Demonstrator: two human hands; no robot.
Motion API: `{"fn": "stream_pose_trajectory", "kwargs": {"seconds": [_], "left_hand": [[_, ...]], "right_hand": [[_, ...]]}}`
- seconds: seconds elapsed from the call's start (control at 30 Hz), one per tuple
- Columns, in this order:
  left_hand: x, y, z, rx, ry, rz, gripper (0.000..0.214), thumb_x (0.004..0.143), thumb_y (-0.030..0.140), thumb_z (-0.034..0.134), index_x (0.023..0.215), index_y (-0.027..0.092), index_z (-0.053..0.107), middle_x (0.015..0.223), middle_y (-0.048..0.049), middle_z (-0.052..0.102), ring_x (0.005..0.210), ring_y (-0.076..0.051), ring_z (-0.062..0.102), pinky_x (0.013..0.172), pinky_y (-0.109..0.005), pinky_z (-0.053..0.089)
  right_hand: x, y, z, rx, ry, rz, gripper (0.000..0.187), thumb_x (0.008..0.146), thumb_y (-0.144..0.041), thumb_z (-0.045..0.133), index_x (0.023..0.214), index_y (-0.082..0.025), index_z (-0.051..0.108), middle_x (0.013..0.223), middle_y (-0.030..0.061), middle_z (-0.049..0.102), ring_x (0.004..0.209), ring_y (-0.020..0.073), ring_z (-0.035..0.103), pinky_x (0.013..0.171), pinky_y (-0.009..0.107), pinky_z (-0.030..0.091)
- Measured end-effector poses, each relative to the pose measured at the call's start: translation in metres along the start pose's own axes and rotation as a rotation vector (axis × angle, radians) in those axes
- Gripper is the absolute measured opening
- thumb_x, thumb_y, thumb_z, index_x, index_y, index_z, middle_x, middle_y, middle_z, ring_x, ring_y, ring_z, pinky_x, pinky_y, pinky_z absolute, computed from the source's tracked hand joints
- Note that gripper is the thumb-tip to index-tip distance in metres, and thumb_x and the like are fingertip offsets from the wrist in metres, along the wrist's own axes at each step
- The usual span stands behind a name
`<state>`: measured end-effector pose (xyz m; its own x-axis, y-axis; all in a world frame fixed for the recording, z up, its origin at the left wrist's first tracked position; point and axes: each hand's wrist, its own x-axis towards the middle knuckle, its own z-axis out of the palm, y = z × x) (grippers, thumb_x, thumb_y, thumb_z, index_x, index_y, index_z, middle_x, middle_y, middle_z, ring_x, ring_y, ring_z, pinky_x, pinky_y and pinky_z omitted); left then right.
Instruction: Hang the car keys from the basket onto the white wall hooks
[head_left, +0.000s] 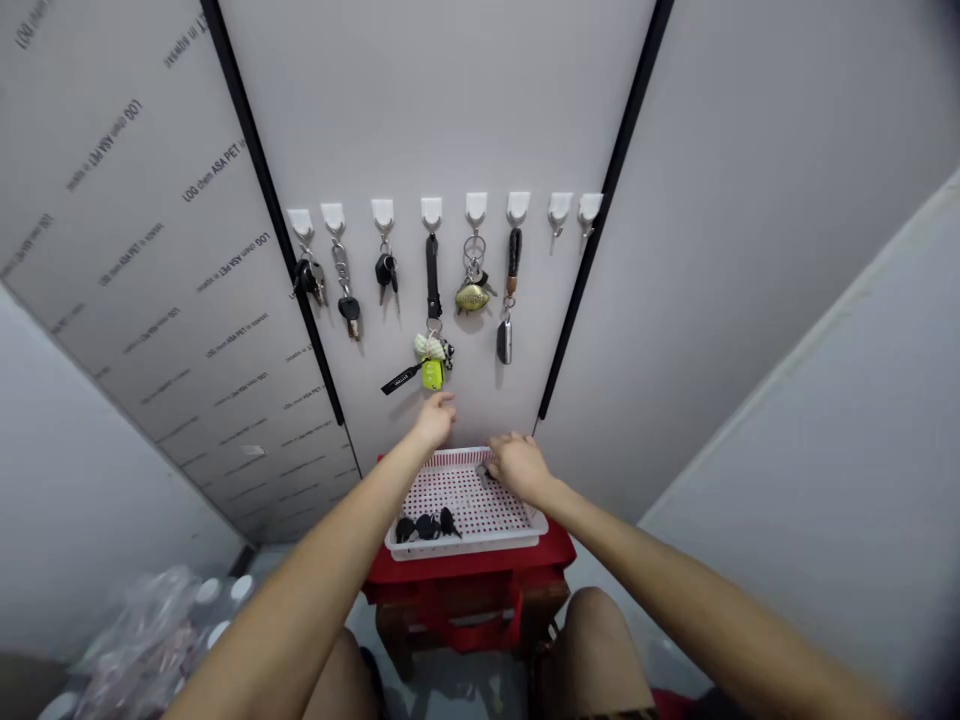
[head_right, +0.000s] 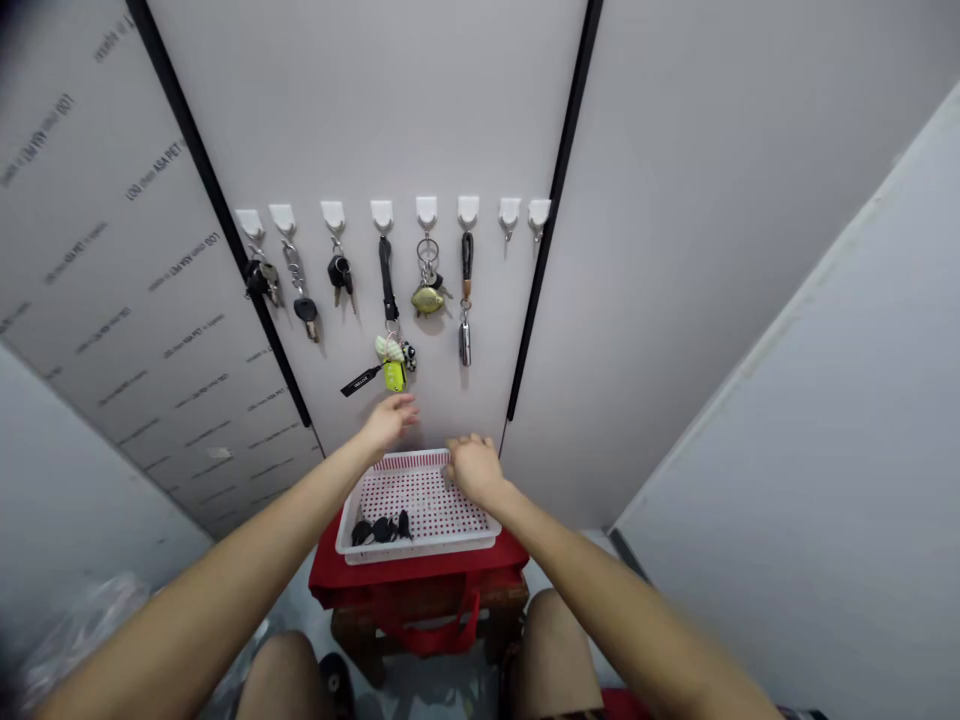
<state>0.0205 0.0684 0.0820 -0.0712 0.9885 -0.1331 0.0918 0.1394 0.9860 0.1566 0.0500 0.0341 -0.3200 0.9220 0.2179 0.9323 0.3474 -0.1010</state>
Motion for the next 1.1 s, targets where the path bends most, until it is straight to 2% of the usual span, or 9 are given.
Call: {"fn": "stream_pose_trajectory", "kwargs": {"seconds": [0.1,0.3,0.5,0.63,0.77,0.87,1.0,1.1], "left_hand": [[-0.004,-0.018,-0.004,-0.021,-0.017,-0.068,0.024,0.062,0.011,0.043,0.085,0.014,0.049,0.067,-0.0025,0.053,0.052,-0.007,0.047,0.048,-0.018,0.032],[-0.009,-0.047,-0.006,0.02,-0.061,-0.141,0.017,0.061,0.01,0.043,0.077,0.014,0.049,0.06,0.0002,0.051,0.05,-0.006,0.046,0.047,-0.017,0.031],[-0.01,-0.059,-0.002,0.101,-0.076,-0.105,0.018,0.06,0.01,0.043,0.077,0.014,0.05,0.053,0.002,0.049,0.047,-0.007,0.045,0.046,-0.017,0.03],[-0.01,-0.068,0.003,0.186,-0.084,-0.05,0.018,0.061,0.011,0.042,0.076,0.014,0.053,0.046,0.0038,0.045,0.045,-0.007,0.042,0.046,-0.018,0.031],[-0.013,-0.082,0.005,0.3,-0.093,0.037,0.02,0.059,0.008,0.043,0.074,0.014,0.055,0.051,0.002,0.05,0.049,-0.009,0.044,0.052,-0.02,0.034],[-0.016,-0.089,0.007,0.305,-0.101,0.082,0.026,0.054,0.003,0.045,0.075,0.014,0.056,0.066,-0.0025,0.056,0.061,-0.012,0.049,0.061,-0.023,0.036],[-0.014,-0.08,0.015,0.141,-0.219,0.213,0.031,0.05,0.002,0.051,0.079,0.014,0.055,0.082,-0.0049,0.058,0.077,-0.014,0.05,0.071,-0.023,0.036],[-0.01,-0.049,0.025,0.05,-0.26,0.329,0.02,0.056,0.01,0.051,0.075,0.013,0.055,0.073,-0.0031,0.058,0.068,-0.011,0.051,0.066,-0.022,0.037]], "right_hand": [[-0.001,-0.001,0.018,-0.149,-0.054,0.003,0.017,0.068,-0.015,0.039,0.075,-0.014,0.055,0.078,0.0098,0.059,0.078,0.02,0.046,0.065,0.031,0.025],[0.001,0.001,0.023,-0.211,-0.03,-0.029,0.019,0.072,-0.014,0.034,0.077,-0.013,0.053,0.076,0.0101,0.059,0.075,0.0203,0.046,0.066,0.033,0.021],[-0.007,-0.001,0.029,-0.092,-0.082,0.05,0.016,0.068,-0.017,0.04,0.08,-0.016,0.051,0.077,0.0074,0.059,0.081,0.0186,0.046,0.07,0.03,0.02],[-0.006,-0.003,0.026,0.062,-0.116,0.172,0.025,0.065,-0.016,0.041,0.088,-0.02,0.05,0.077,0.0036,0.059,0.079,0.0155,0.049,0.069,0.028,0.022],[-0.007,-0.005,0.021,0.102,-0.161,0.161,0.02,0.062,-0.015,0.04,0.073,-0.02,0.056,0.075,0.0029,0.06,0.078,0.0161,0.05,0.07,0.029,0.024],[-0.011,-0.006,0.018,0.106,-0.132,0.116,0.016,0.059,-0.014,0.041,0.063,-0.018,0.056,0.072,0.0038,0.061,0.077,0.017,0.05,0.069,0.029,0.026],[-0.007,-0.006,0.005,0.314,-0.039,0.085,0.016,0.059,-0.012,0.039,0.062,-0.016,0.053,0.066,0.0031,0.059,0.064,0.0128,0.051,0.059,0.023,0.032],[0.008,-0.003,-0.027,0.605,0.024,0.082,0.015,0.061,-0.011,0.036,0.062,-0.015,0.051,0.056,0.0003,0.056,0.052,0.0089,0.049,0.051,0.019,0.034]]}}
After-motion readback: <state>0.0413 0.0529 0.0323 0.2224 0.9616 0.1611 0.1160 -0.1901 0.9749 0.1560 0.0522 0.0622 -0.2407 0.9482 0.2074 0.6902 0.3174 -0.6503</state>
